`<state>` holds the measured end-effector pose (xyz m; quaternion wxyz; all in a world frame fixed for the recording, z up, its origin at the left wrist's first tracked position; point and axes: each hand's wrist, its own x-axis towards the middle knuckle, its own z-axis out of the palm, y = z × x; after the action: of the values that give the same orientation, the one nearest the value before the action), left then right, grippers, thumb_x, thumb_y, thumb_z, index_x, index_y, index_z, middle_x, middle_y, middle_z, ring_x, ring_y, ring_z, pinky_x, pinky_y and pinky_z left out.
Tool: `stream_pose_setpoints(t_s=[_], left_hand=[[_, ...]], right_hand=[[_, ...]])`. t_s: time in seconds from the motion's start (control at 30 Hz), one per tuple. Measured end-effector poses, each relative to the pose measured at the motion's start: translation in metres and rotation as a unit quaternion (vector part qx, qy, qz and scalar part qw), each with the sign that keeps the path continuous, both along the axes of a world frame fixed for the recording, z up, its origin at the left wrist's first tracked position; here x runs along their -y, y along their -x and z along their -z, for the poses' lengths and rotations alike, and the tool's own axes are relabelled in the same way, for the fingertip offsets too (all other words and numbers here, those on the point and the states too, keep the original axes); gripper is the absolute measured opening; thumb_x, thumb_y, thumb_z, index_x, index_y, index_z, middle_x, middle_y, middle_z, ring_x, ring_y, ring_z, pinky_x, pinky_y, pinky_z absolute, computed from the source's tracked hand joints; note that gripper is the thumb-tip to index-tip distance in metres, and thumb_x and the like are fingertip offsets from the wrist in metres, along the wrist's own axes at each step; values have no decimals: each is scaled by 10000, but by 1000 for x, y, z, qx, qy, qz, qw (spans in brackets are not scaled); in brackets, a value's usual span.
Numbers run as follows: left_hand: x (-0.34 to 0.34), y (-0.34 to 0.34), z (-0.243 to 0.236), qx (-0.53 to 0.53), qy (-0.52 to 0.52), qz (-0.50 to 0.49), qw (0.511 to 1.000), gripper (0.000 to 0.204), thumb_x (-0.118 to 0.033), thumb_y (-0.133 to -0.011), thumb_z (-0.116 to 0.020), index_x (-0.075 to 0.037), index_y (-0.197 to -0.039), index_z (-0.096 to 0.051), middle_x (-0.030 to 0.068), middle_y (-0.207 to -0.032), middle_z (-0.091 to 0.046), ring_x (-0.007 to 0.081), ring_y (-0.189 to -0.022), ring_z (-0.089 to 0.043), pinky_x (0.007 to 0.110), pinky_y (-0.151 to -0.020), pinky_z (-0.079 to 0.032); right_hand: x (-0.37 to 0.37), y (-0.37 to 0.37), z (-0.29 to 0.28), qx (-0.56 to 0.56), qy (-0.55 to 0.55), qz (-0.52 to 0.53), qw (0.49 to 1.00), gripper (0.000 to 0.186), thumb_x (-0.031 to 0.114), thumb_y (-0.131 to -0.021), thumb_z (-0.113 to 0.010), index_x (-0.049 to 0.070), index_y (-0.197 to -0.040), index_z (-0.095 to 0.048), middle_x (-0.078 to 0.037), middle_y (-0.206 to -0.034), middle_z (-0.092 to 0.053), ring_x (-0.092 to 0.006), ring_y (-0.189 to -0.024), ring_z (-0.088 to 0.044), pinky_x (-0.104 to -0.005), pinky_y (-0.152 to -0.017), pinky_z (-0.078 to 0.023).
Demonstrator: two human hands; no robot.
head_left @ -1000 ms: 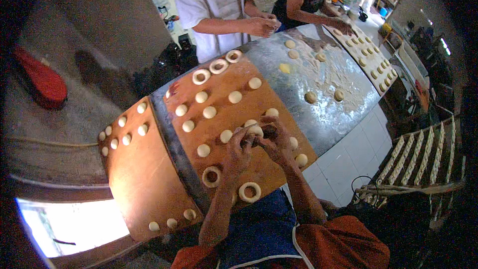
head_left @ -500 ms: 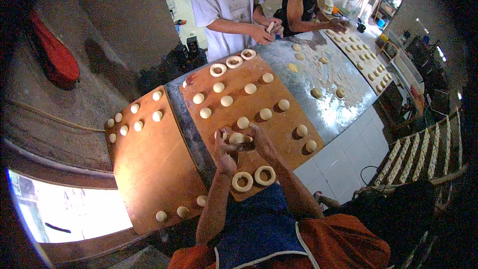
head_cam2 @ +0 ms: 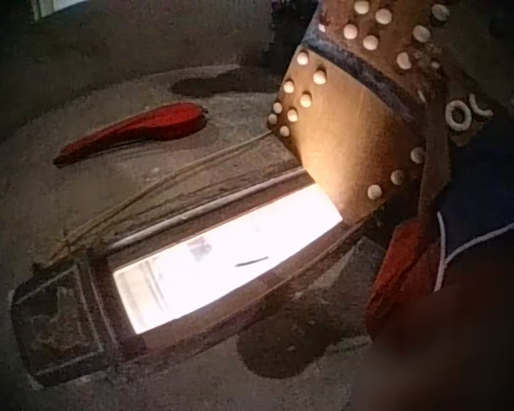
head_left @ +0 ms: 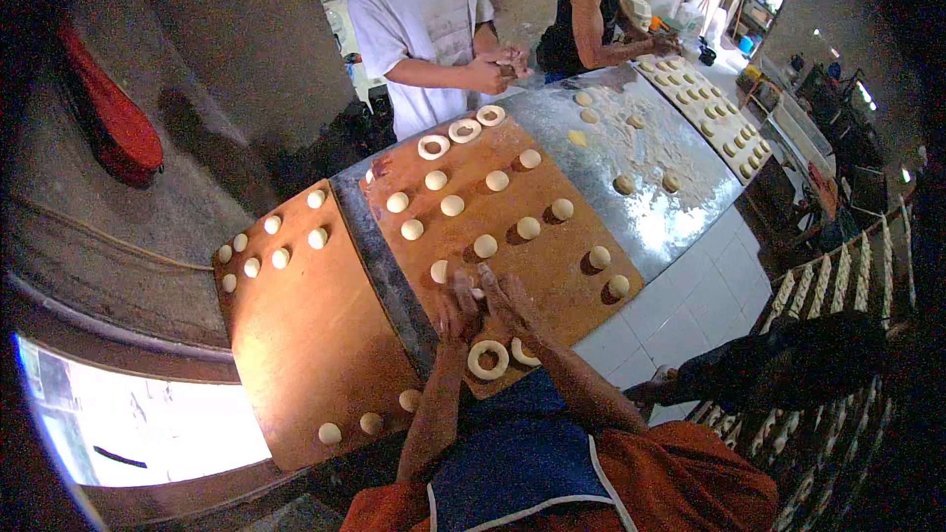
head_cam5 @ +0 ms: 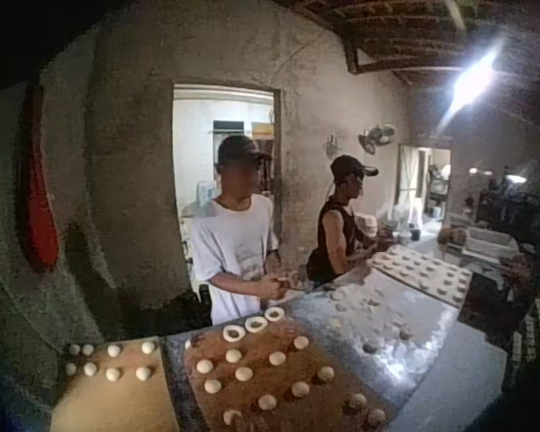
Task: The person shapes small dough balls into rings by hand and places them on a wooden board. Other workers are also shaping dough nearby. The person occasionally moves the board to a rack.
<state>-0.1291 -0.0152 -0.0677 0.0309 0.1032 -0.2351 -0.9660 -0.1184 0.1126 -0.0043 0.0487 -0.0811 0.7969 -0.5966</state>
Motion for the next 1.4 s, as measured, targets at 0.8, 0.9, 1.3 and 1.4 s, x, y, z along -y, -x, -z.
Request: stream_pose_setpoints(t_s=[0.8, 0.9, 1.3, 1.4], left_hand=[[-5, -47, 30, -17, -221, 30, 975, 213, -269, -1025, -509, -74, -960, -563, 59, -842, -548, 215, -780, -552, 389, -751, -476], [-13, -56, 38, -68, -587, 63, 805, 241, -287, -1039, -509, -73, -945, -568, 60, -823, -551, 217, -759, -551, 394, -731, -478], [-73, -61, 77, -130, -340, 49, 930, 351, -345, -1077, -442, -65, -1261, -547, 89, -1054, -613, 254, -939, -602, 422, -882, -488], [-91, -49, 81, -26, -266, -30, 963, 310, -298, -1066, -476, -54, -1245, -545, 116, -1076, -614, 250, -912, -614, 433, -828, -500]], right_hand=[[-10, -37, 19, 18, -65, -64, 996, 394, 334, -1013, -578, -24, -1178, -573, -214, -1054, -663, -373, -1011, -624, -447, -866, -494], [-22, -40, 50, 48, -101, -76, 991, 379, 316, -1025, -557, -3, -1230, -571, -214, -1116, -654, -352, -1029, -624, -434, -871, -507], [-85, -41, 63, 24, -137, -92, 986, 340, 247, -992, -533, 36, -1249, -605, -211, -1117, -642, -359, -940, -612, -446, -773, -493], [-90, -32, 46, -9, -133, -116, 984, 330, 232, -975, -535, 40, -1230, -617, -209, -1087, -644, -372, -903, -609, -456, -738, -482]])
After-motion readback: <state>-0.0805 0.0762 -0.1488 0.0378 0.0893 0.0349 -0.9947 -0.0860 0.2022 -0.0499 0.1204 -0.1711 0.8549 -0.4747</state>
